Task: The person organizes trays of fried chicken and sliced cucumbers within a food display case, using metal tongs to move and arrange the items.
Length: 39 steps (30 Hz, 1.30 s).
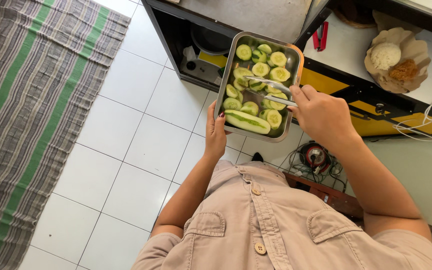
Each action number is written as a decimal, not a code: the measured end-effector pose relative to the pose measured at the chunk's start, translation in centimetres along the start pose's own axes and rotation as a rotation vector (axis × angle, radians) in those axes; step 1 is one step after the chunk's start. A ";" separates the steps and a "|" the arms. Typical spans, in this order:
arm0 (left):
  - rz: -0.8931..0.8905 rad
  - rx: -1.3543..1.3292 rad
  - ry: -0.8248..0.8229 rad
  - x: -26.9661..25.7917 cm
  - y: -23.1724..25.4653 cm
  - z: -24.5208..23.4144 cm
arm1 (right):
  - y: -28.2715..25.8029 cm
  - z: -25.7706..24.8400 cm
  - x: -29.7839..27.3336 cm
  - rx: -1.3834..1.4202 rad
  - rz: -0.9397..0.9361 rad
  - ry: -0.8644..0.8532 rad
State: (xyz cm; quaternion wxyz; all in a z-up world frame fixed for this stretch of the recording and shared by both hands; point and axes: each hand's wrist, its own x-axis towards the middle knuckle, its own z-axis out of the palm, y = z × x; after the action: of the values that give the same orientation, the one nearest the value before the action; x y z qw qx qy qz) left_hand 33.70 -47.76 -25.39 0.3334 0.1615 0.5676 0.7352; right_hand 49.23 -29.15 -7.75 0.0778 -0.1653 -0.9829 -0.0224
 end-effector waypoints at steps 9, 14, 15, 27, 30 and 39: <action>0.042 -0.016 -0.031 -0.6 0.0 -0.2 | -0.5 -2.0 -0.8 -0.007 0.010 -0.048; 0.045 0.003 -0.051 -1.0 0.0 0.4 | -2.0 -0.2 -1.4 -0.022 0.099 -0.017; 0.044 -0.006 -0.058 -1.2 0.1 0.5 | -2.3 0.3 -1.4 -0.005 0.124 -0.017; 0.043 0.020 -0.043 -2.0 -0.5 1.9 | -4.0 3.6 -1.6 0.034 0.318 0.022; 0.060 0.009 -0.054 -2.0 -0.7 2.0 | -3.7 3.7 -1.5 0.042 0.327 0.053; 0.014 0.042 -0.082 -1.2 -1.2 1.7 | -0.8 2.4 -2.9 0.401 0.388 0.207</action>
State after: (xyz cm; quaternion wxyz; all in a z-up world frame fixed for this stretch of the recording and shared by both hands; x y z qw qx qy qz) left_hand 35.95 -47.16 -25.88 0.3477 0.2023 0.5677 0.7183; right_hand 51.32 -30.68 -10.65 0.2115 -0.3284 -0.9046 0.1708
